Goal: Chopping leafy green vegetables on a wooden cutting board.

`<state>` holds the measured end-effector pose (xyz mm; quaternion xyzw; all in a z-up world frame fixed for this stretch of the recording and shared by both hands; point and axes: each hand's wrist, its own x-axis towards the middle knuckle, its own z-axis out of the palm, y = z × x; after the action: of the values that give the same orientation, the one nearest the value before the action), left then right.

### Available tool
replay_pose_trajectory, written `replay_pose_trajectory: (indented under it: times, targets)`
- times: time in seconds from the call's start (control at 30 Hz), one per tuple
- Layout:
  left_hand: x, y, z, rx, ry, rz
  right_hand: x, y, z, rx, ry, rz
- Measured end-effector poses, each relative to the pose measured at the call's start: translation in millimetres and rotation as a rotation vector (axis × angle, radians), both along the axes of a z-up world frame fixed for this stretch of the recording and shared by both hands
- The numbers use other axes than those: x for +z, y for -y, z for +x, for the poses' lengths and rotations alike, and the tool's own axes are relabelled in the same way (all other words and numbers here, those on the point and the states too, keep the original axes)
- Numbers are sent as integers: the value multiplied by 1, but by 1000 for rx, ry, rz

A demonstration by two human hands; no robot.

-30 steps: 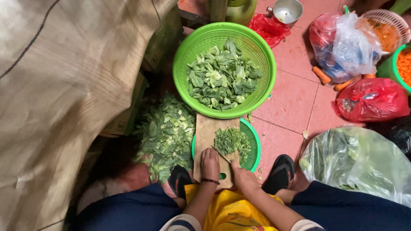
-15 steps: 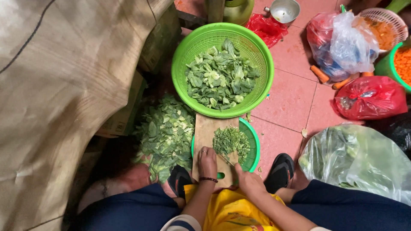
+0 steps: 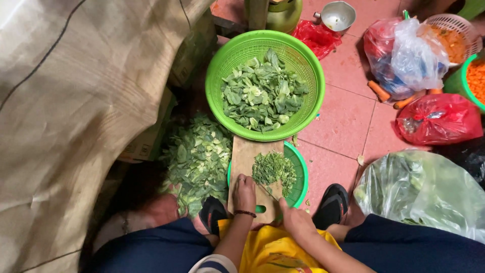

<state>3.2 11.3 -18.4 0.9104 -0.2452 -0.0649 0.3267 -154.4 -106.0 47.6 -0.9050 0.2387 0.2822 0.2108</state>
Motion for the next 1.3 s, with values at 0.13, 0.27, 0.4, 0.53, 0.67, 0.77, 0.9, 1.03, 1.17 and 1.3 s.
replay_pose_trajectory:
  times: [0.13, 0.27, 0.4, 0.53, 0.67, 0.77, 0.9, 1.03, 1.17, 1.3]
  targets:
    - [4, 5, -3, -4, 99, 123, -21, -6, 28, -17, -2, 45]
    - [0, -2, -6, 11, 109, 126, -33, -14, 16, -37, 70, 75]
    - [-5, 5, 8, 57, -6, 140, -4, -10, -13, -46, 19, 60]
    - [2, 2, 4, 61, -52, -66, -23, -6, -16, 1, 52, 53]
    - [10, 4, 7, 75, 22, -6, -39, -13, 17, -63, 75, 118]
    - [4, 0, 3, 73, -3, -17, -38, -17, 19, -71, 42, 114]
    - [5, 3, 5, 85, -55, 26, 1, -6, -13, -45, -21, 160]
    - [18, 3, 7, 71, -130, 1, 10, 38, -53, -13, -27, 190]
    - [15, 16, 10, 8, -4, -330, 110, 103, -63, -63, -91, 108]
    - [11, 45, 12, -157, -73, -409, 139, 172, -80, -187, 46, 117]
